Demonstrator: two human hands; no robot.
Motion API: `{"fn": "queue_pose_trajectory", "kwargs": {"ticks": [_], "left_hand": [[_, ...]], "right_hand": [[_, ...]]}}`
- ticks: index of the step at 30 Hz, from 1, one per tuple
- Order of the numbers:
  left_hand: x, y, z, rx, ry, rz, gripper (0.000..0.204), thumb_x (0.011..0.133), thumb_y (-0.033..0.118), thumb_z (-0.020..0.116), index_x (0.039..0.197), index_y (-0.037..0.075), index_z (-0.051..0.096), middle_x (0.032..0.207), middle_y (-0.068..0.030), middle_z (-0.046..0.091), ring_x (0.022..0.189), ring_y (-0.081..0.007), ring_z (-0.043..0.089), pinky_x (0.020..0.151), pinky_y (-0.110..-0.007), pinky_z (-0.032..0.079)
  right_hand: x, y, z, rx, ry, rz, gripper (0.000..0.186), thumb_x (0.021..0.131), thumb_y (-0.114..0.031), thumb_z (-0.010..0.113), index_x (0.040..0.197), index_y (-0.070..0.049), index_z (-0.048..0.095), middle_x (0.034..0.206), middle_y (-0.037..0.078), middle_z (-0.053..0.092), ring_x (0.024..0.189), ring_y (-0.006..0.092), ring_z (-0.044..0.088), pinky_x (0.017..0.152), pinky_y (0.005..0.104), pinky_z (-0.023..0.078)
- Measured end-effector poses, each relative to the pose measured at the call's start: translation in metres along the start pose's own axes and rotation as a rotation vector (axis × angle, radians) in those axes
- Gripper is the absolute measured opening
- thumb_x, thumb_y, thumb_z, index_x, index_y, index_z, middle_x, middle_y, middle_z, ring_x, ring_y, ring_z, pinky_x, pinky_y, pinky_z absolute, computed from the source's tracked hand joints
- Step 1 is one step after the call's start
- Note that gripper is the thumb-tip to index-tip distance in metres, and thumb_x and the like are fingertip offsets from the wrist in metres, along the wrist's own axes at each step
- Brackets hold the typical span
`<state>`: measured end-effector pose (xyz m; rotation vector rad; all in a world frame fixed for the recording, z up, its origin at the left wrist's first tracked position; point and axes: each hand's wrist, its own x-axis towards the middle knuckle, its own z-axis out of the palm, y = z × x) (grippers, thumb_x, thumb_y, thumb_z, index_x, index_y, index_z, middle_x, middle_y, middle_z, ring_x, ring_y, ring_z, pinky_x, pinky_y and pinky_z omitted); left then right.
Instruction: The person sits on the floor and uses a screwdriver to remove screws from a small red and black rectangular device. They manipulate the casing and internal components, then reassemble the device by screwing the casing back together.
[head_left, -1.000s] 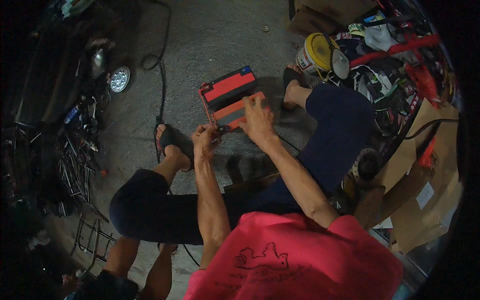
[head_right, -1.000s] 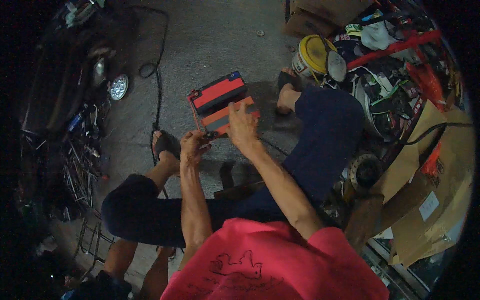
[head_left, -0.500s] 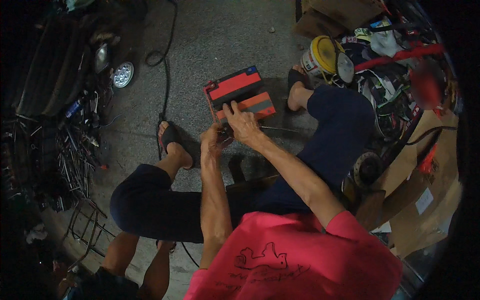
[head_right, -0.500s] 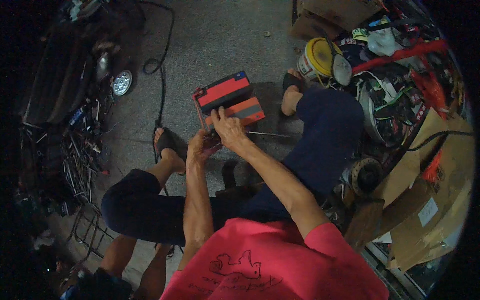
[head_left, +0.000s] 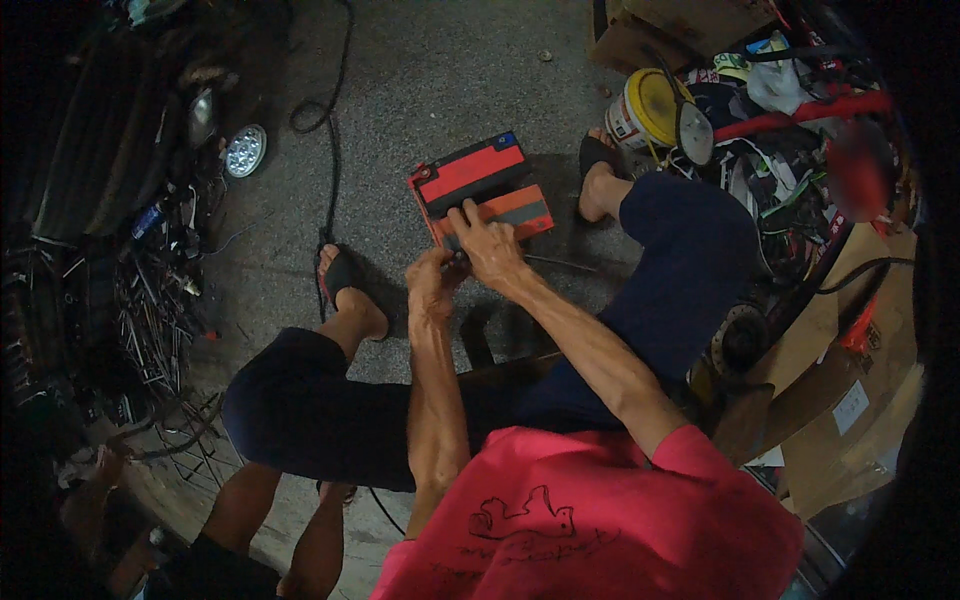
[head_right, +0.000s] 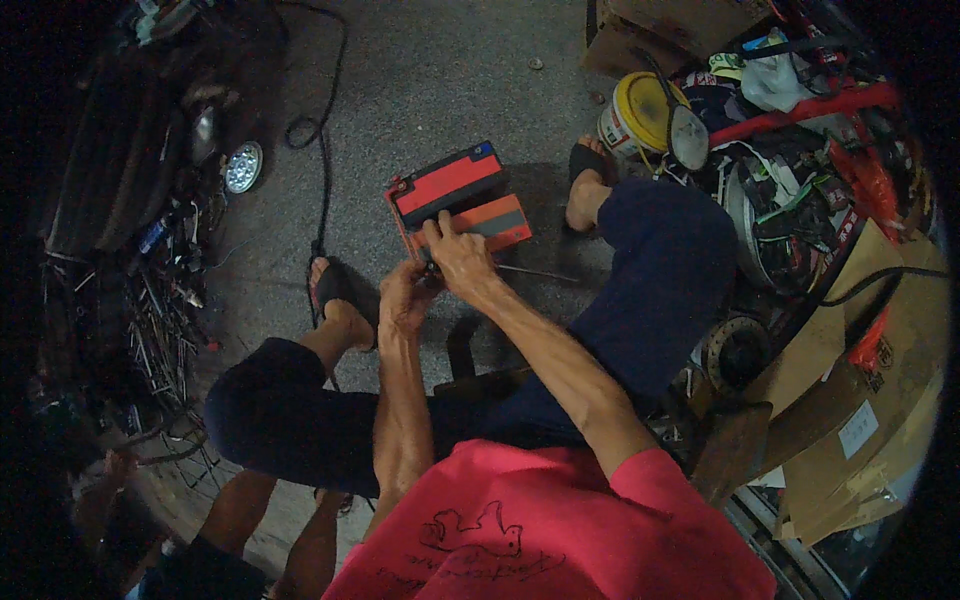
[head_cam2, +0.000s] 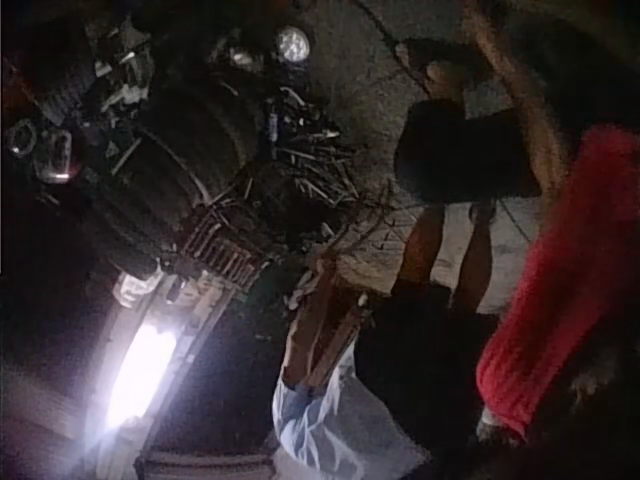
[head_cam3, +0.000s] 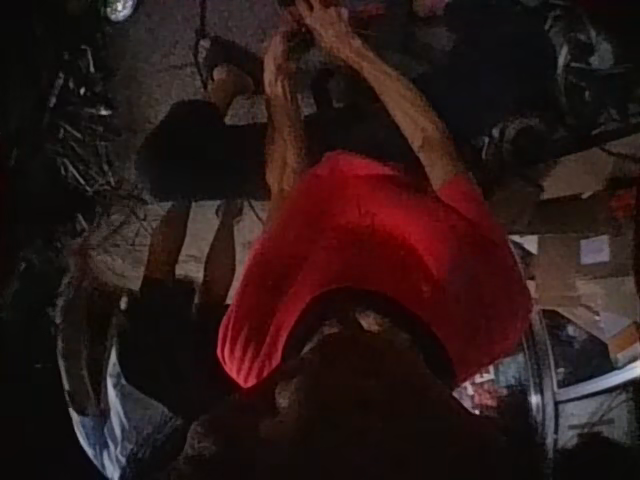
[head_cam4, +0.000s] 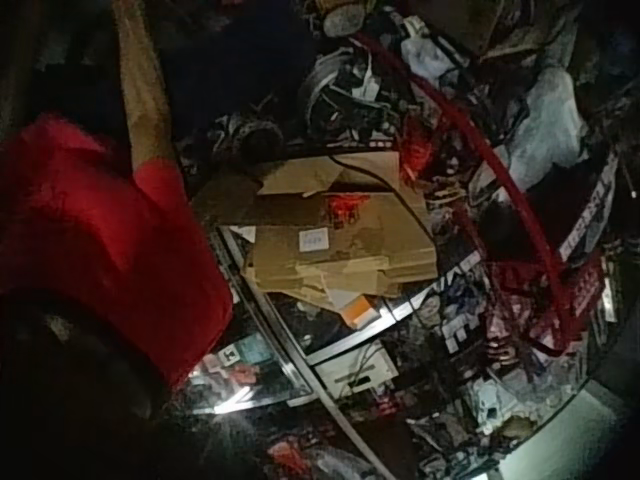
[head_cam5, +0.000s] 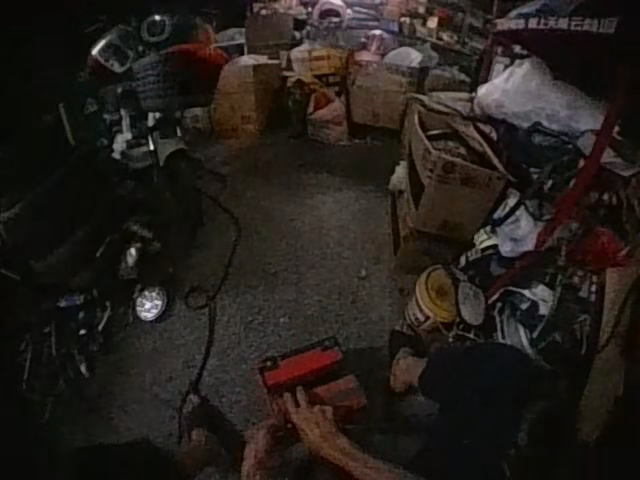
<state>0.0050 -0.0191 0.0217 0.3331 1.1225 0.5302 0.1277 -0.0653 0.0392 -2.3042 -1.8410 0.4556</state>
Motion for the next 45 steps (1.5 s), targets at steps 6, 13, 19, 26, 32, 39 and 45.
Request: {"fn": "queue_pose_trajectory", "kwargs": {"ticks": [6,13,19,26,32,39,45], "left_hand": [[-0.004,0.002,0.003,0.02,-0.009,0.005,0.011,0.079,0.004,0.057,0.084,-0.005,0.059,0.079,-0.0109,0.06,0.07,-0.0238,0.062,0.07,-0.037,0.058],[-0.007,0.012,0.004,0.135,-0.074,-0.04,0.012,0.082,0.008,0.059,0.087,-0.003,0.06,0.082,-0.0116,0.062,0.074,-0.0237,0.063,0.071,-0.037,0.058],[-0.017,0.026,0.006,0.335,-0.009,-0.069,0.013,0.084,0.013,0.06,0.089,0.001,0.062,0.086,-0.0104,0.064,0.078,-0.0215,0.064,0.067,-0.036,0.057],[-0.02,0.033,0.002,0.449,0.052,-0.079,0.018,0.085,0.017,0.062,0.096,0.004,0.062,0.089,-0.0073,0.063,0.081,-0.0204,0.062,0.073,-0.035,0.053],[-0.014,0.023,-0.006,0.367,-0.018,-0.055,0.009,0.077,0.01,0.065,0.08,0.009,0.056,0.074,-0.0034,0.06,0.065,-0.0158,0.061,0.068,-0.035,0.054],[-0.016,0.021,-0.004,0.367,0.043,-0.05,0.015,0.076,0.005,0.067,0.075,0.01,0.052,0.071,-0.0044,0.06,0.058,-0.0159,0.06,0.059,-0.031,0.055],[-0.021,0.02,0.012,0.293,0.017,-0.026,0.015,0.075,0.005,0.068,0.075,0.007,0.053,0.071,-0.0056,0.06,0.058,-0.0155,0.06,0.055,-0.029,0.055]], "right_hand": [[0.002,-0.002,-0.003,0.019,-0.036,0.03,0.068,0.069,-0.006,0.073,0.128,0.0,0.04,0.132,0.026,0.041,0.08,0.0389,0.067,0.071,0.0461,0.054],[0.0,0.01,-0.013,0.114,-0.02,-0.024,0.07,0.067,-0.007,0.075,0.128,-0.002,0.042,0.128,0.026,0.043,0.088,0.0408,0.063,0.074,0.048,0.053],[-0.005,0.024,-0.052,0.342,0.109,0.096,0.047,0.074,-0.015,0.072,0.115,0.001,0.056,0.119,0.021,0.052,0.092,0.039,0.062,0.078,0.0443,0.052],[-0.002,0.014,-0.144,0.708,0.521,0.145,0.018,0.09,-0.014,0.058,0.103,-0.002,0.062,0.081,0.014,0.067,0.078,0.0304,0.067,0.068,0.0362,0.05],[-0.009,-0.008,-0.156,0.849,0.761,0.08,0.014,0.094,-0.011,0.055,0.1,-0.001,0.061,0.079,0.012,0.065,0.073,0.0193,0.066,0.063,0.03,0.049],[-0.013,-0.018,-0.127,0.809,0.783,-0.032,0.011,0.092,-0.009,0.057,0.098,0.0,0.06,0.082,0.011,0.065,0.07,0.0204,0.065,0.057,0.0315,0.049],[-0.016,-0.012,-0.134,0.568,0.688,0.103,0.02,0.088,-0.021,0.063,0.092,-0.002,0.062,0.083,0.013,0.066,0.069,0.0248,0.066,0.059,0.0336,0.05]]}}
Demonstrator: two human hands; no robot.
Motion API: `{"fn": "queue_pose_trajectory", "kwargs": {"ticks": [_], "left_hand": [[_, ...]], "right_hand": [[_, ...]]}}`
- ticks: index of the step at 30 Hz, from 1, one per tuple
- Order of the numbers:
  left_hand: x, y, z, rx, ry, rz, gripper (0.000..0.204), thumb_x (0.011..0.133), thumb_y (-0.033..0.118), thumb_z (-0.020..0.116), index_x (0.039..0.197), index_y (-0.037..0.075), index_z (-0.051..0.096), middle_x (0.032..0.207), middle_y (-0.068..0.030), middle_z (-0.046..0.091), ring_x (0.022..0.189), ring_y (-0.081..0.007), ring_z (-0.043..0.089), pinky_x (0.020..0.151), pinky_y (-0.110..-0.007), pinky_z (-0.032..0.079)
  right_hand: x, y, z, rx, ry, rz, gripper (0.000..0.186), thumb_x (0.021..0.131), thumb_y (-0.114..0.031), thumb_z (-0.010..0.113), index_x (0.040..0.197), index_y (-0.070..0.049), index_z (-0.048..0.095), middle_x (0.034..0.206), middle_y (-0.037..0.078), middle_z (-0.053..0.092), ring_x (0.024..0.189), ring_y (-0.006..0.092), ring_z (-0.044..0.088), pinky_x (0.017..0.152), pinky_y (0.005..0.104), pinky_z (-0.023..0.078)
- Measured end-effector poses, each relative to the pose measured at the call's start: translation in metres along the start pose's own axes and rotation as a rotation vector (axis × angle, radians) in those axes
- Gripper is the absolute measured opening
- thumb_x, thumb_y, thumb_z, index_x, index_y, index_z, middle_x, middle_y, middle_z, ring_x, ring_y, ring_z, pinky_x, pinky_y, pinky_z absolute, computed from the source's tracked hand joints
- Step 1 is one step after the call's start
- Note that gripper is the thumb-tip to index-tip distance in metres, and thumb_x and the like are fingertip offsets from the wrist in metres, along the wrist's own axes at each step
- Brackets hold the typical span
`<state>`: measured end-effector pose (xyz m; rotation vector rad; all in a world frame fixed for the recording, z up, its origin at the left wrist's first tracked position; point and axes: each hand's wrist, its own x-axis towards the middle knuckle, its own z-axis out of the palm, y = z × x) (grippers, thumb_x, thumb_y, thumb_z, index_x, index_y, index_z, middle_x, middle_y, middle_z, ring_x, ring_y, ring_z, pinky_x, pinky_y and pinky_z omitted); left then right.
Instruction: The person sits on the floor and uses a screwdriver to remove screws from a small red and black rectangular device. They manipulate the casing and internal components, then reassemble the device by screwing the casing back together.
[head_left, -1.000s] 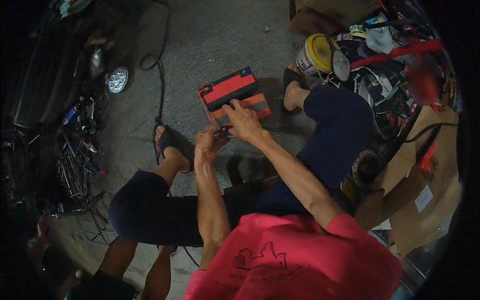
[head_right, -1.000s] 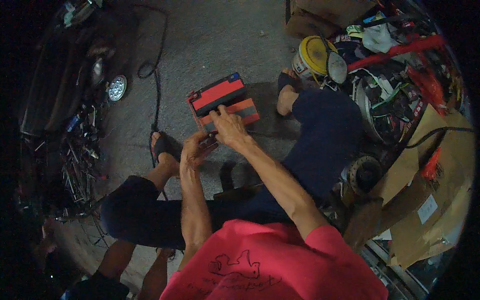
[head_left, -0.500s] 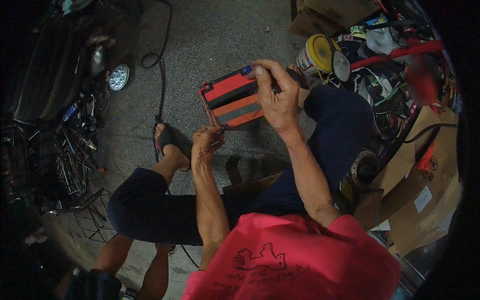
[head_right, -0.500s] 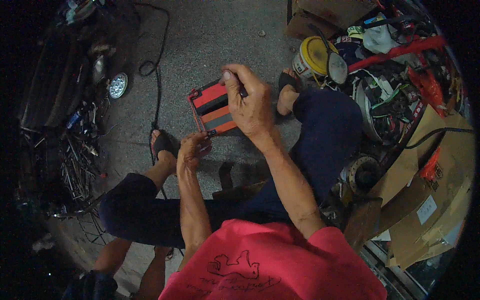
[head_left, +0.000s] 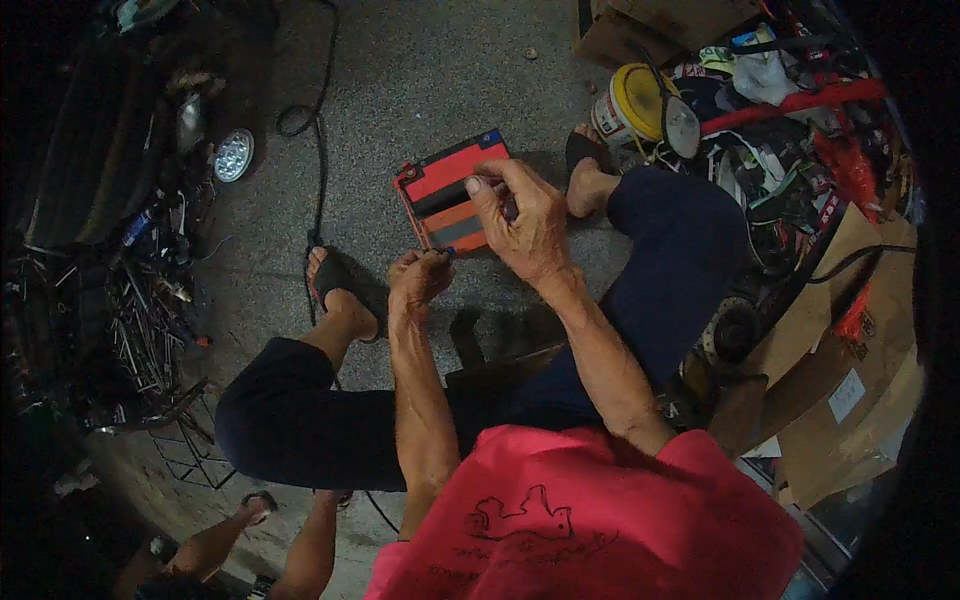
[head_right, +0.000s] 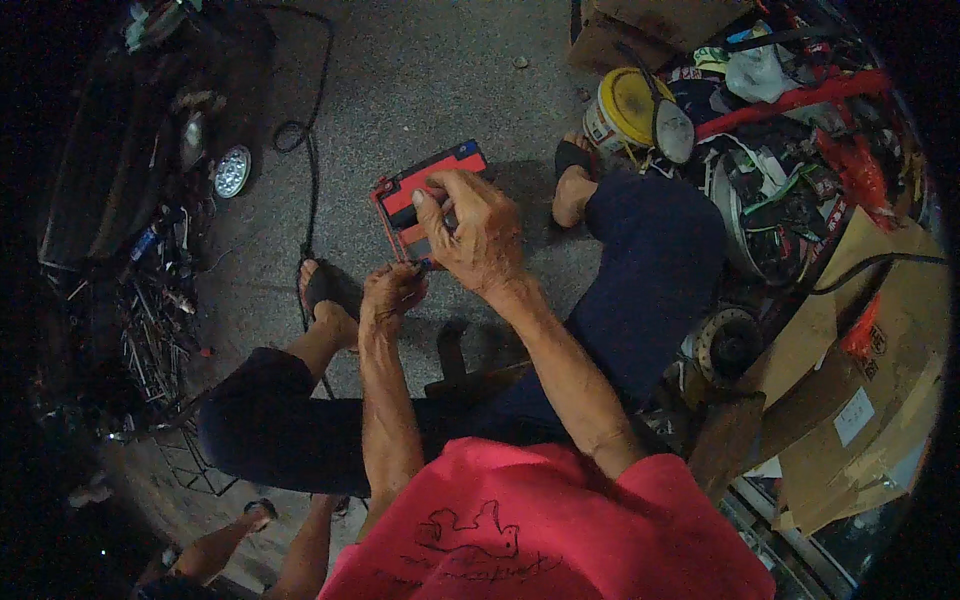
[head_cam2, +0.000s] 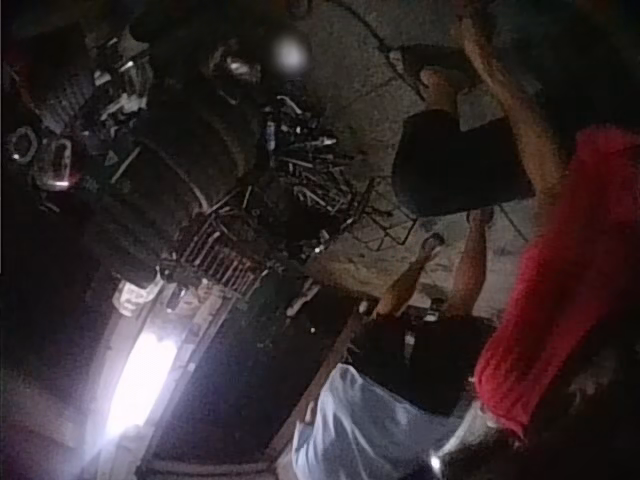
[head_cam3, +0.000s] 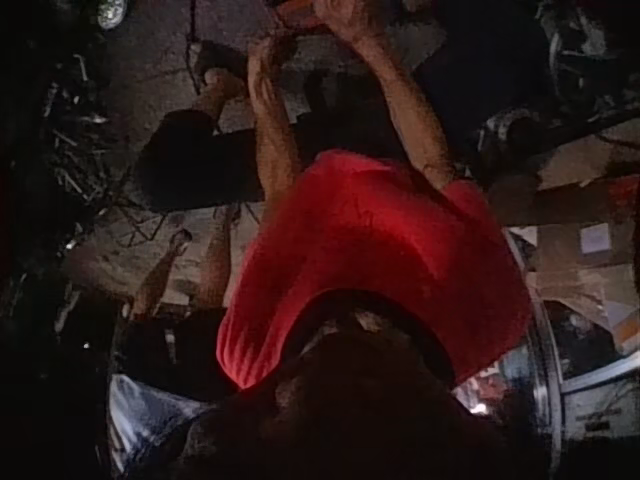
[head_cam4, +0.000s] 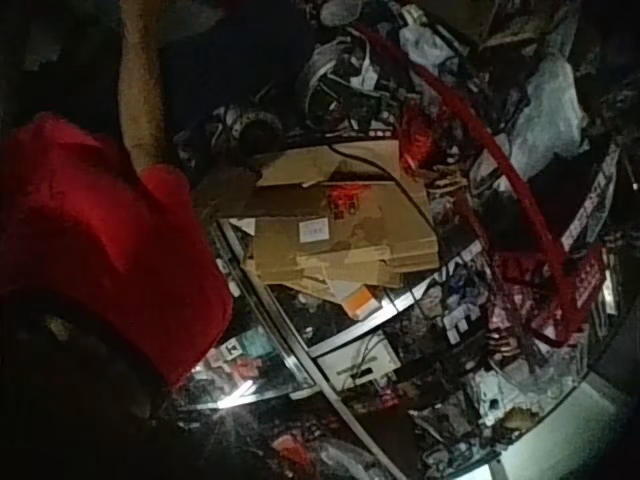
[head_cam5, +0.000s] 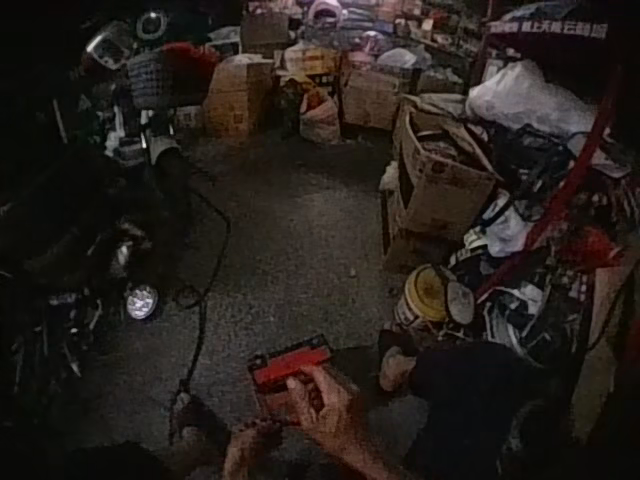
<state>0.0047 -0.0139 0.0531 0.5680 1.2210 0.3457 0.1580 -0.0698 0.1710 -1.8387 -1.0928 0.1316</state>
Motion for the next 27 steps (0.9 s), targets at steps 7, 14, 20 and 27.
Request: {"fn": "queue_pose_trajectory", "kwargs": {"ticks": [7,14,20,27], "left_hand": [[0.005,-0.005,-0.004,-0.039,-0.047,0.02,0.015,0.075,0.004,0.069,0.075,0.006,0.055,0.074,-0.006,0.061,0.063,-0.0174,0.063,0.059,-0.03,0.057],[0.0,-0.002,0.0,-0.108,-0.022,0.011,0.013,0.075,-0.005,0.066,0.077,0.004,0.056,0.081,-0.0088,0.065,0.073,-0.0205,0.067,0.064,-0.031,0.058],[-0.001,-0.002,-0.001,-0.059,-0.009,0.011,0.009,0.077,-0.003,0.066,0.084,0.0,0.062,0.083,-0.0101,0.066,0.073,-0.0192,0.066,0.065,-0.029,0.057],[0.004,-0.006,-0.007,-0.067,-0.056,0.021,0.007,0.077,-0.001,0.066,0.082,0.002,0.062,0.08,-0.0094,0.066,0.066,-0.0183,0.065,0.062,-0.029,0.057]], "right_hand": [[-0.002,0.016,-0.022,-0.098,-0.133,0.317,0.03,0.084,-0.027,0.067,0.073,0.0,0.063,0.066,0.012,0.063,0.059,0.0249,0.062,0.057,0.0344,0.047],[-0.003,0.008,-0.026,0.239,-0.048,0.312,0.036,0.087,-0.025,0.064,0.064,0.002,0.057,0.053,0.005,0.054,0.052,0.0086,0.048,0.047,0.031,0.036],[-0.011,0.004,-0.019,0.378,-0.051,0.347,0.031,0.085,-0.019,0.063,0.062,0.001,0.057,0.052,0.006,0.053,0.05,0.0091,0.048,0.046,0.031,0.036],[-0.014,0.006,-0.015,0.31,-0.197,0.326,0.027,0.086,-0.021,0.063,0.073,0.002,0.064,0.062,0.007,0.063,0.052,0.0131,0.062,0.047,0.0252,0.05]]}}
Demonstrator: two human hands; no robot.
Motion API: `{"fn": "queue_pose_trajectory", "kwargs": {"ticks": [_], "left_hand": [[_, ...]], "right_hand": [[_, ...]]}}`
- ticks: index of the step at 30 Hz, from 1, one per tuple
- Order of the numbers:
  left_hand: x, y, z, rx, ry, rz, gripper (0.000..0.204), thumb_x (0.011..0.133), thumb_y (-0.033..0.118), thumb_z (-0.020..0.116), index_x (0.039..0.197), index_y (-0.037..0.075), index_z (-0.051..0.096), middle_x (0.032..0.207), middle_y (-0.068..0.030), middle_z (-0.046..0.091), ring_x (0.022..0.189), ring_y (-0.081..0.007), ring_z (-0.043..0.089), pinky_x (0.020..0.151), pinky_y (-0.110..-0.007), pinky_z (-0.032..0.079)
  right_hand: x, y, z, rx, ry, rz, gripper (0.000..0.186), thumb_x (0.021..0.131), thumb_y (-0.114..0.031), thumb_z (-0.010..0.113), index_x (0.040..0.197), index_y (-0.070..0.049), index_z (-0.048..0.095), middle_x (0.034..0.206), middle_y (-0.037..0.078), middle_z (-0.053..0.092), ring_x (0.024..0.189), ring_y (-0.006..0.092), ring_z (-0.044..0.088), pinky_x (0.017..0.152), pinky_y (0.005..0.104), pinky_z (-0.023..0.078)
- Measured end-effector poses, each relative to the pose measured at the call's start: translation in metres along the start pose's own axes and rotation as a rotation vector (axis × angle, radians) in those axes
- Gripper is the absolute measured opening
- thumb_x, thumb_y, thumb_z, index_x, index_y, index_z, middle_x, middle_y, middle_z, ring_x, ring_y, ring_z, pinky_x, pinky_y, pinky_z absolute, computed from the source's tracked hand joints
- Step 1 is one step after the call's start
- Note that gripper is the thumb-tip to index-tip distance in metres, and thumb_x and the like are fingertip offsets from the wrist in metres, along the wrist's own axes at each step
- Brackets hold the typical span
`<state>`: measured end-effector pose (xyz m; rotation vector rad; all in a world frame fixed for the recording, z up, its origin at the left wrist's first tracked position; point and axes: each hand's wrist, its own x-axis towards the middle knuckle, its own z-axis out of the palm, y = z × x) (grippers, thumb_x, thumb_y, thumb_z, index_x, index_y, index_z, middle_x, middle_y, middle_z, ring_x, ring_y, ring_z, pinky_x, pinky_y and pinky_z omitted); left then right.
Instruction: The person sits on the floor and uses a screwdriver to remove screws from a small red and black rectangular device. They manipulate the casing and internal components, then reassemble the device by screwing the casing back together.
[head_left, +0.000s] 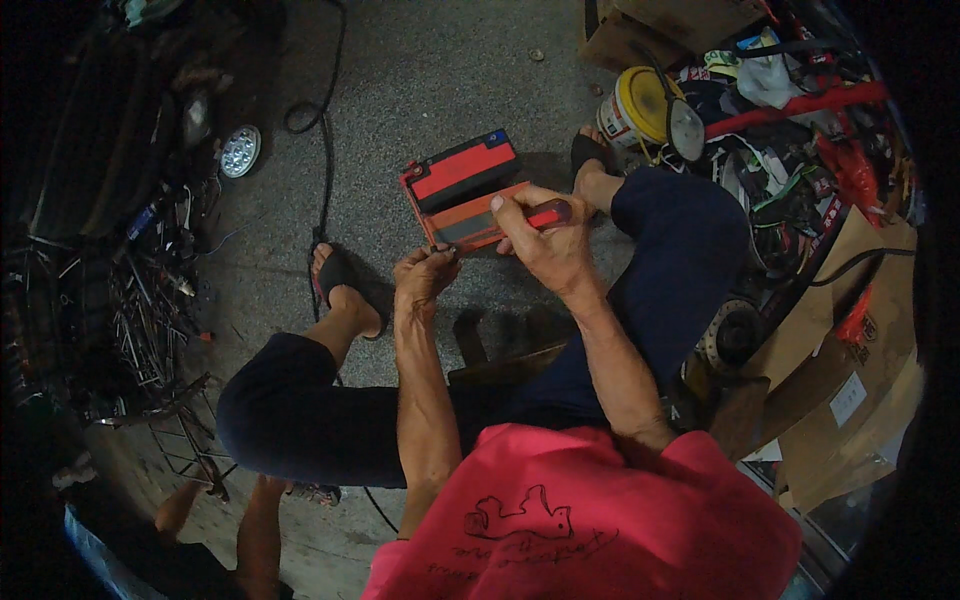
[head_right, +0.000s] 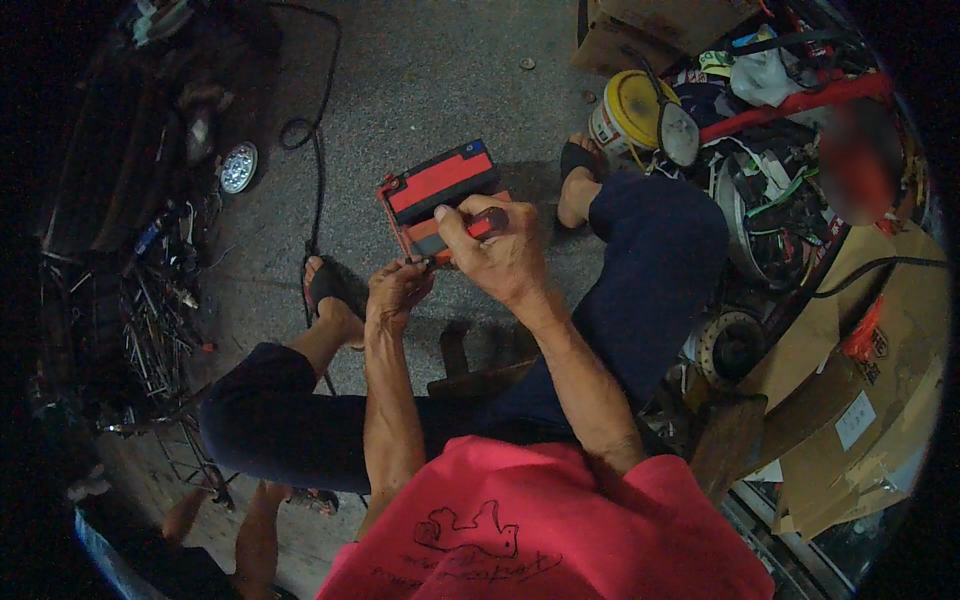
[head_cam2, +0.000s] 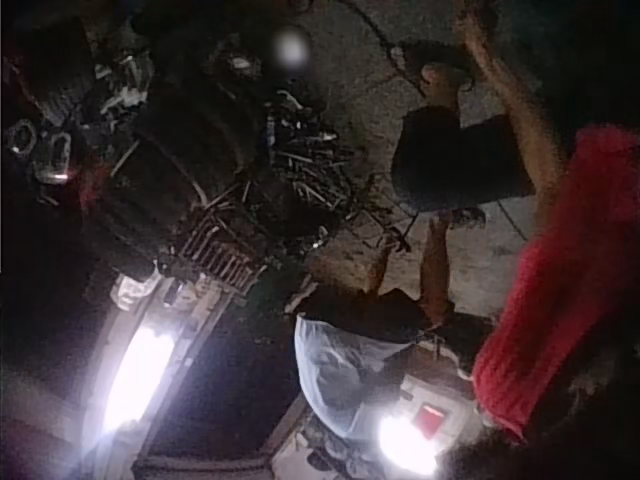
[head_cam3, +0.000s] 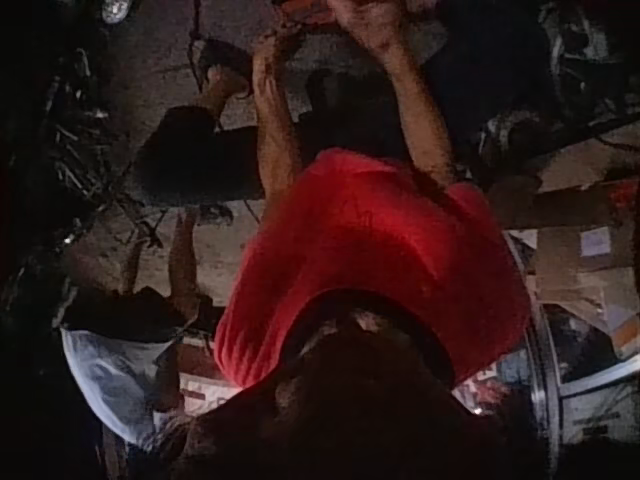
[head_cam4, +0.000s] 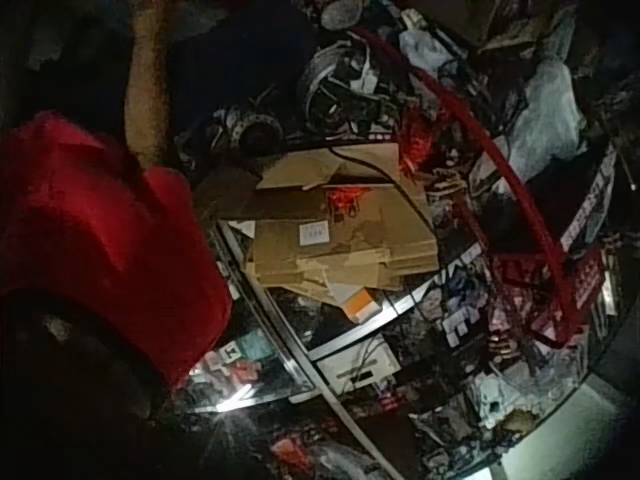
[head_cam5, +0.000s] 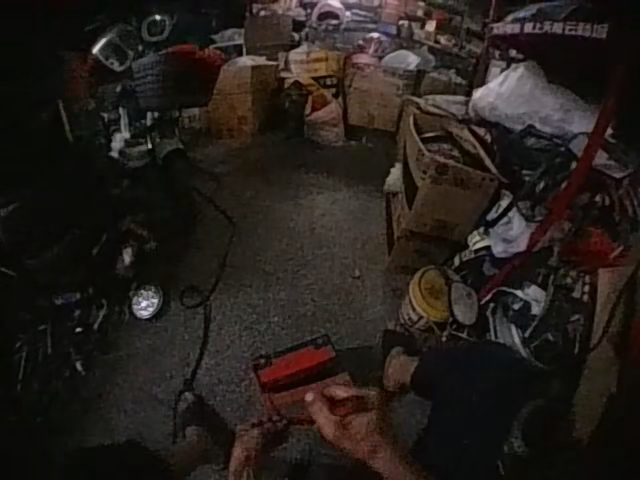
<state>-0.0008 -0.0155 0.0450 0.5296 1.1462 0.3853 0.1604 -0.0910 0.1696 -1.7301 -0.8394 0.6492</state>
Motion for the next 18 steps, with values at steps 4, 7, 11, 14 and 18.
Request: {"fn": "queue_pose_trajectory", "kwargs": {"ticks": [4,7,11,14,18], "left_hand": [[-0.002,0.002,0.003,-0.008,0.002,0.014,0.008,0.076,-0.002,0.066,0.079,0.004,0.061,0.079,-0.0089,0.065,0.065,-0.0186,0.065,0.061,-0.029,0.057],[-0.003,0.003,0.004,-0.015,0.012,0.01,0.009,0.076,-0.002,0.066,0.079,0.004,0.06,0.079,-0.0092,0.065,0.065,-0.0187,0.065,0.061,-0.029,0.057],[0.0,0.0,0.001,-0.03,-0.003,0.014,0.007,0.077,-0.002,0.065,0.08,0.003,0.061,0.077,-0.009,0.066,0.064,-0.0185,0.066,0.062,-0.029,0.058],[0.001,0.0,0.0,-0.011,-0.014,0.02,0.006,0.077,-0.001,0.064,0.082,0.002,0.062,0.076,-0.0084,0.065,0.063,-0.0182,0.066,0.062,-0.029,0.059],[0.0,0.0,0.002,-0.012,-0.022,0.031,0.007,0.077,-0.002,0.064,0.083,0.001,0.063,0.075,-0.0083,0.065,0.063,-0.0181,0.066,0.063,-0.029,0.059]], "right_hand": [[-0.003,0.002,0.008,0.057,-0.006,-0.005,0.025,0.085,-0.017,0.064,0.068,0.002,0.063,0.055,0.006,0.06,0.05,0.0095,0.056,0.045,0.0273,0.043],[-0.003,0.001,0.01,0.051,-0.019,-0.033,0.025,0.086,-0.016,0.063,0.068,0.002,0.062,0.057,0.006,0.061,0.05,0.0108,0.059,0.045,0.0262,0.045],[-0.003,0.006,0.015,0.051,0.021,-0.084,0.024,0.084,-0.015,0.065,0.067,0.002,0.063,0.052,0.006,0.058,0.048,0.0079,0.053,0.044,0.0279,0.039],[-0.003,0.005,0.012,0.029,0.01,-0.06,0.024,0.084,-0.015,0.065,0.067,0.002,0.063,0.052,0.007,0.057,0.047,0.0081,0.053,0.044,0.0281,0.039],[-0.003,0.004,0.012,0.009,0.008,-0.042,0.023,0.083,-0.016,0.065,0.068,0.002,0.063,0.053,0.007,0.058,0.049,0.0086,0.054,0.045,0.028,0.04]]}}
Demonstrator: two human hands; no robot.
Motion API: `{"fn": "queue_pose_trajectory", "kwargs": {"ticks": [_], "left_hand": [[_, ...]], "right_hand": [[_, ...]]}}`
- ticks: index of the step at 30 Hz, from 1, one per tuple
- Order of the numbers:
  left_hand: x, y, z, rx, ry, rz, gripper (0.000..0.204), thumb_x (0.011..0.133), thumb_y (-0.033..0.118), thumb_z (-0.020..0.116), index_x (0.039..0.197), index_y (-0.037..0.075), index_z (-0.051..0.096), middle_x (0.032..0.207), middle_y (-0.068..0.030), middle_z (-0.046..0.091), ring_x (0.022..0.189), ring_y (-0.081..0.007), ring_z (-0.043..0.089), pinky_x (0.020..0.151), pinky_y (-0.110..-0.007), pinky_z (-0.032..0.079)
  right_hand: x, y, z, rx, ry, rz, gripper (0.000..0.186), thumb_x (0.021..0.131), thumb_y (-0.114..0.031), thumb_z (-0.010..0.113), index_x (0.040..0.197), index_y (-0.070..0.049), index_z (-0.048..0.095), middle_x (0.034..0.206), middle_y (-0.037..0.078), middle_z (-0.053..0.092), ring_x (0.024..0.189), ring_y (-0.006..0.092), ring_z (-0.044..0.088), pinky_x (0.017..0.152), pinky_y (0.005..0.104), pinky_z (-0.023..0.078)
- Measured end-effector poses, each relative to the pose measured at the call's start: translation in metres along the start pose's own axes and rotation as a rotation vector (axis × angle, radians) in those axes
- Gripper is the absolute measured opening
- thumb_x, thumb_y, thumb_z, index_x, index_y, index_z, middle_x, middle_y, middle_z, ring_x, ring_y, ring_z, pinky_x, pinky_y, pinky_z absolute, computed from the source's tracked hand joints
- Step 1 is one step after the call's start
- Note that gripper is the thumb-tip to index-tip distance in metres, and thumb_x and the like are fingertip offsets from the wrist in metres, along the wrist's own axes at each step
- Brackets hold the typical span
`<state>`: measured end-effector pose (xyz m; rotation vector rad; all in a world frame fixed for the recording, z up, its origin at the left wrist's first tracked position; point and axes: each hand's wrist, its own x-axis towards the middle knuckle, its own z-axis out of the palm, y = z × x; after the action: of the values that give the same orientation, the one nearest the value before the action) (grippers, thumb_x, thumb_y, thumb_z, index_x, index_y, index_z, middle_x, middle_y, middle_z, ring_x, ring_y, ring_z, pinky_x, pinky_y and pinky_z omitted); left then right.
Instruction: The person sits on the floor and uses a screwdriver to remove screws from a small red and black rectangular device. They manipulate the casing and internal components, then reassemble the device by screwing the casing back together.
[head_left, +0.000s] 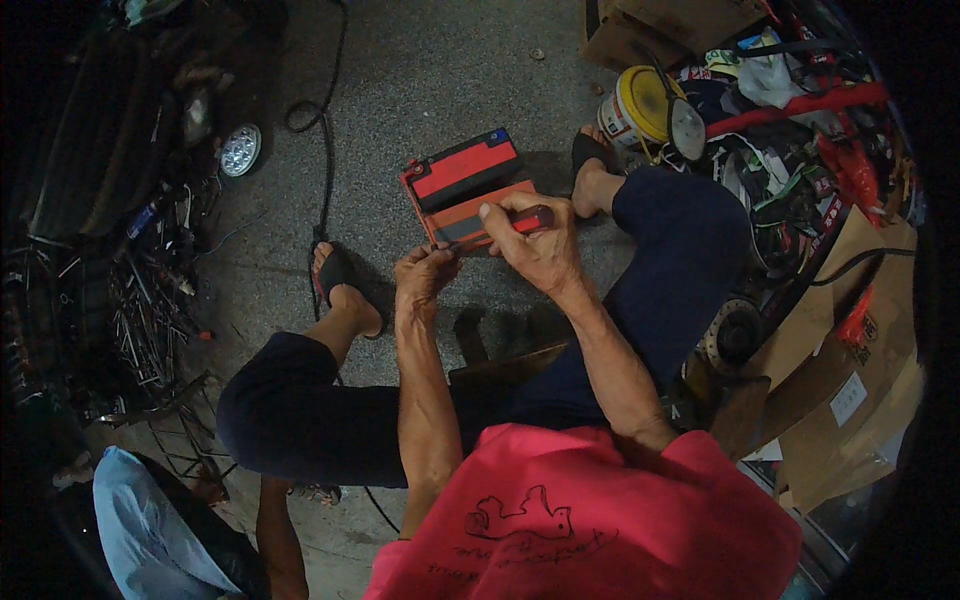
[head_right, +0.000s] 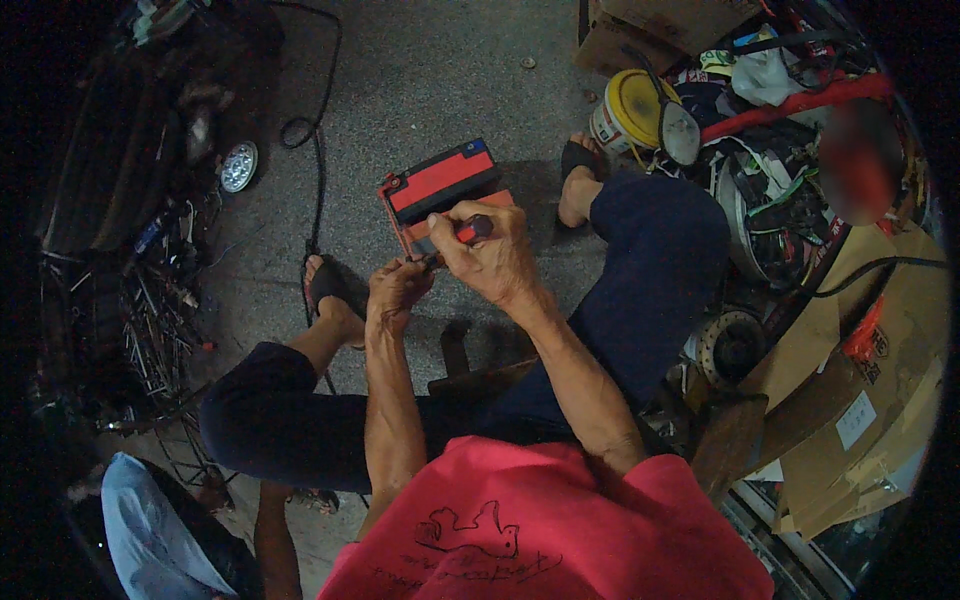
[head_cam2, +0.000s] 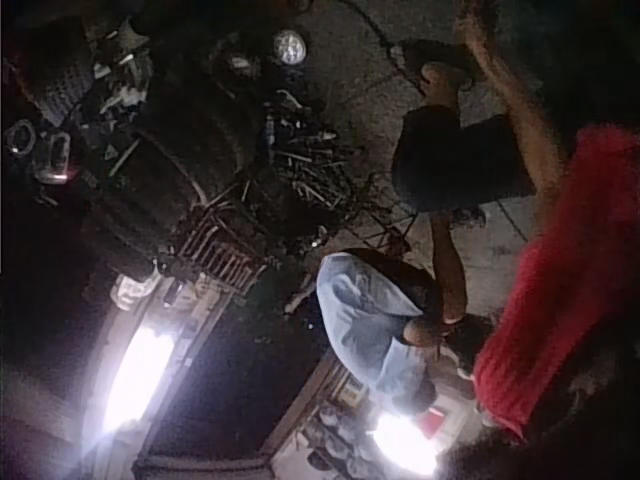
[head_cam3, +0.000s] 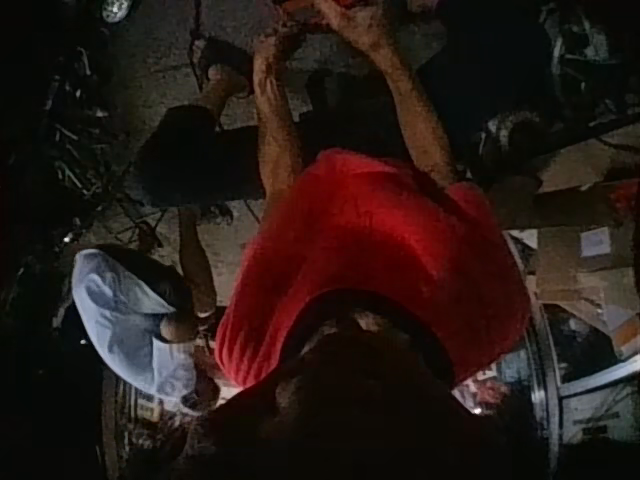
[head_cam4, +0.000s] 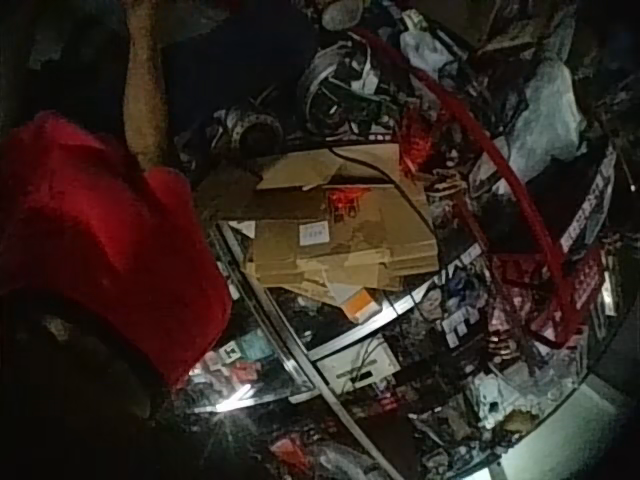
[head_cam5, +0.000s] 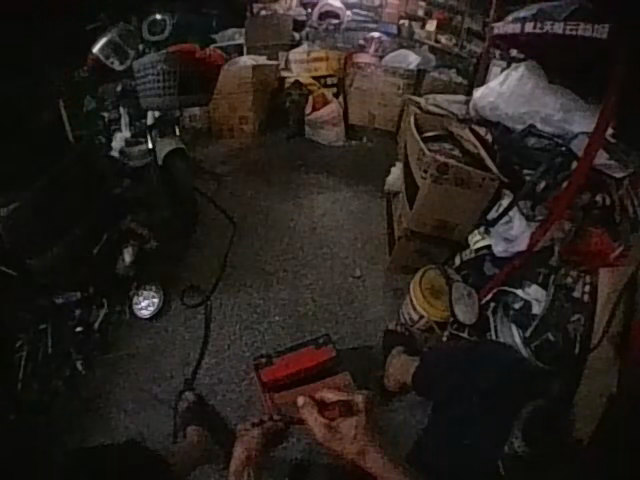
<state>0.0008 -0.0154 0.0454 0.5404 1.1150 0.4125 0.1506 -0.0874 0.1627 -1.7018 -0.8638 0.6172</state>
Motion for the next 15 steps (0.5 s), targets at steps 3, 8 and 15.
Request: {"fn": "queue_pose_trajectory", "kwargs": {"ticks": [3,8,15], "left_hand": [[0.002,-0.002,-0.002,0.016,0.036,0.008,0.006,0.076,-0.001,0.065,0.082,0.001,0.063,0.075,-0.0085,0.066,0.064,-0.0181,0.066,0.063,-0.029,0.058],[-0.001,-0.002,-0.001,0.029,0.021,0.055,0.007,0.075,0.002,0.067,0.081,0.002,0.063,0.074,-0.0068,0.064,0.063,-0.017,0.063,0.062,-0.029,0.054],[0.002,0.001,-0.008,0.035,-0.019,0.019,0.009,0.079,0.008,0.064,0.085,0.002,0.065,0.074,-0.0056,0.061,0.06,-0.0129,0.056,0.057,-0.025,0.047]], "right_hand": [[0.0,-0.005,0.0,-0.031,-0.018,-0.02,0.022,0.084,-0.015,0.065,0.069,0.002,0.063,0.056,0.007,0.061,0.051,0.0092,0.057,0.046,0.0268,0.043],[-0.002,-0.01,0.002,-0.039,-0.016,-0.024,0.022,0.082,-0.019,0.068,0.072,0.0,0.065,0.061,0.01,0.064,0.055,0.0151,0.063,0.052,0.0293,0.048],[0.006,-0.021,0.001,-0.242,0.033,-0.198,0.028,0.077,-0.026,0.075,0.089,-0.004,0.064,0.082,0.012,0.067,0.071,0.0214,0.067,0.062,0.0327,0.052]]}}
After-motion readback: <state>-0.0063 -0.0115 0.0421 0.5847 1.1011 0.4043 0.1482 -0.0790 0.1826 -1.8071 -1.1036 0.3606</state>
